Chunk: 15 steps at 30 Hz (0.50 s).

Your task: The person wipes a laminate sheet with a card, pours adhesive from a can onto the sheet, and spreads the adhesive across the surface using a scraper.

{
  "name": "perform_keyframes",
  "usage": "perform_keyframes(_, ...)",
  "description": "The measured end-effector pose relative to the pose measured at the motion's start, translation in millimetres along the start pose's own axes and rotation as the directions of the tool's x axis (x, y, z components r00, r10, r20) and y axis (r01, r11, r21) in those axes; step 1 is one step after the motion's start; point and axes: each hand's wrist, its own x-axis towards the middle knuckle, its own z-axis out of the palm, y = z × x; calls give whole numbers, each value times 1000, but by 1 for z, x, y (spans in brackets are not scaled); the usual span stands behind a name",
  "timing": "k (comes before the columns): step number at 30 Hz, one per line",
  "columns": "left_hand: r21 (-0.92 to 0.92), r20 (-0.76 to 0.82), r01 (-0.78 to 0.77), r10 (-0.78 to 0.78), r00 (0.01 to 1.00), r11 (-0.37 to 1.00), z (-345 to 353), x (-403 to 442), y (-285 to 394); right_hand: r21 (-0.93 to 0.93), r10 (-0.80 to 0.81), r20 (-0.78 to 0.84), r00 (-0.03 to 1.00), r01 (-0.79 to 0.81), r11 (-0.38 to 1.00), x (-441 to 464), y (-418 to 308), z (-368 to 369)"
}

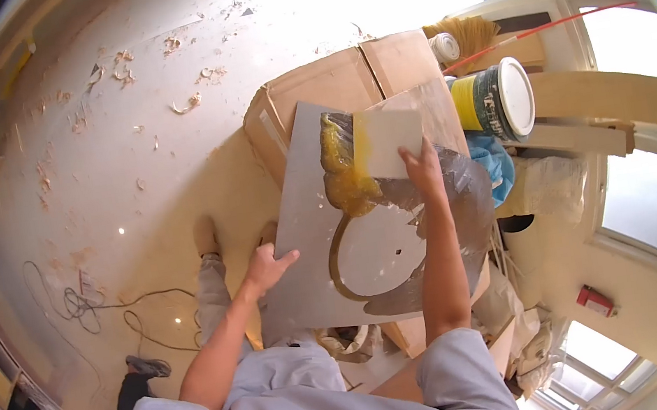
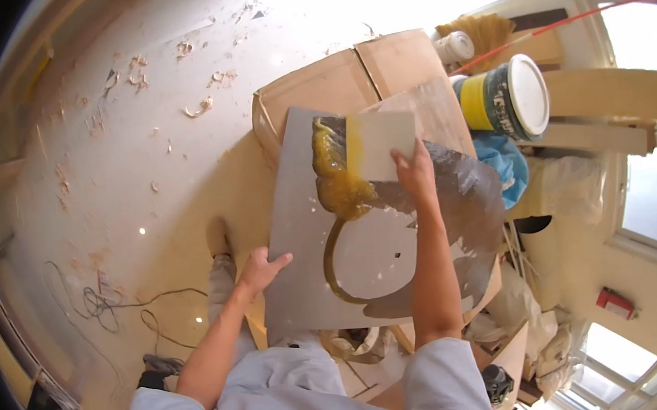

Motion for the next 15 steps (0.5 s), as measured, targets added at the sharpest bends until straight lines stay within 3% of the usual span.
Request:
perform_keyframes(1, -15, 88, 98, -96, 991, 995, -2, 11, -1, -5, 21, 6, 1000, -21, 1000, -8, 5, 0)
perform_keyframes(4, -54, -136, -237, 228, 964, 970, 9, 32, 10, 48, 73, -20, 997, -72, 996, -26, 16, 5)
perform_keyframes(7, -8, -79, -77, 77, 994, 997, 9, 8, 31, 177, 142, -78, 987, -126, 976, -41, 24, 1)
perform_keyframes(9, -12, -201, -157, 152, 968, 987, 31, -6, -3, 266, 224, -66, 972, -200, 943, -50, 34, 2)
perform_keyframes(10, -11, -262, -197, 187, 947, 980, 40, -11, -15, 211, 146, -93, 985, -123, 970, -50, 29, 6)
perform_keyframes(12, -51, -234, -83, 69, 970, 995, 43, -22, -5, 87, -11, -128, 992, 23, 996, -43, 4, 21)
perform_keyframes(15, -44, -232, 2, -12, 973, 999, 44, -27, -4, -40, 7, -77, 997, -10, 999, -30, -62, 43)
